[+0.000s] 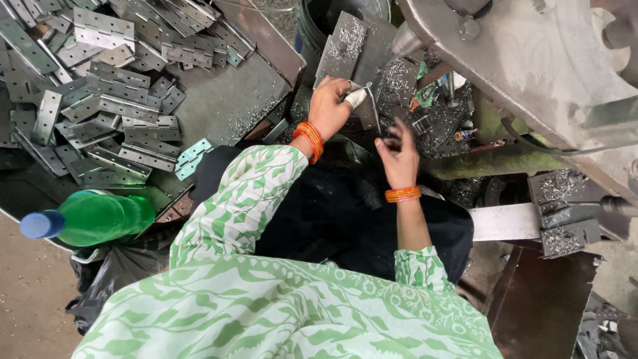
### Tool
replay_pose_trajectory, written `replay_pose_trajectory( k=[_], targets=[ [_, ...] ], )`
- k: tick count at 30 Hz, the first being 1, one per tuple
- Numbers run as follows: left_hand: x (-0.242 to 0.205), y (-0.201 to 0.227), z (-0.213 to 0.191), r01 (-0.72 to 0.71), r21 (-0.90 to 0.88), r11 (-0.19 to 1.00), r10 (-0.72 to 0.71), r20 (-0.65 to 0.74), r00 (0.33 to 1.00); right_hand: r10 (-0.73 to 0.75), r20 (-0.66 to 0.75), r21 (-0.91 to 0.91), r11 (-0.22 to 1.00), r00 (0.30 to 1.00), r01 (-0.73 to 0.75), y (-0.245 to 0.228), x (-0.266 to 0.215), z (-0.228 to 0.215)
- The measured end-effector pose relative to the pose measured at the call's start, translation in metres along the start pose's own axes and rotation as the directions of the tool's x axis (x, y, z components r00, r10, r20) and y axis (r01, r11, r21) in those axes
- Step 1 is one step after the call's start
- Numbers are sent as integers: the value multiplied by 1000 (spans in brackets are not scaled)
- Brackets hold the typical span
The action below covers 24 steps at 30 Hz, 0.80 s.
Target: The person operates a press machine to process metal pieces. They pick up metal pieces from a pile, place them into the machine, and then remove the processed pieces.
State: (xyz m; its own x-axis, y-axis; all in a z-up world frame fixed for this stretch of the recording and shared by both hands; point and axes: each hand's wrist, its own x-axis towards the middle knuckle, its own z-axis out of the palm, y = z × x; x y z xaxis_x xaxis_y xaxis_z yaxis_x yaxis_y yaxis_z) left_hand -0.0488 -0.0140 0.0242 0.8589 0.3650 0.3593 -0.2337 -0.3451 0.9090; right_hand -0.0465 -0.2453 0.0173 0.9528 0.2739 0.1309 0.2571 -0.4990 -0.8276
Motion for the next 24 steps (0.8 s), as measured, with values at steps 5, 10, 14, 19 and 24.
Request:
replay_pose_trajectory(
  k=[5,10,14,19,24],
  targets=[
    [18,-18,41,228,-517,825,-186,132,974,0,-116,391,919,993,46,24,36,-2],
    [32,-23,30,-126,542,831,133,27,991,-271,-235,-171,957,933,235,12,44,-5],
    [33,-26,20,-189,679,709,153,114,982,-256,53,-518,820,965,246,-1,50,25],
    [6,-25,21,-366,669,647,119,386,915,-319,169,-514,779,933,360,-22,45,39],
    [-1,-38,38,-433,767,474,72,456,887,-242,227,-478,816,943,325,-43,3,16]
  ],
)
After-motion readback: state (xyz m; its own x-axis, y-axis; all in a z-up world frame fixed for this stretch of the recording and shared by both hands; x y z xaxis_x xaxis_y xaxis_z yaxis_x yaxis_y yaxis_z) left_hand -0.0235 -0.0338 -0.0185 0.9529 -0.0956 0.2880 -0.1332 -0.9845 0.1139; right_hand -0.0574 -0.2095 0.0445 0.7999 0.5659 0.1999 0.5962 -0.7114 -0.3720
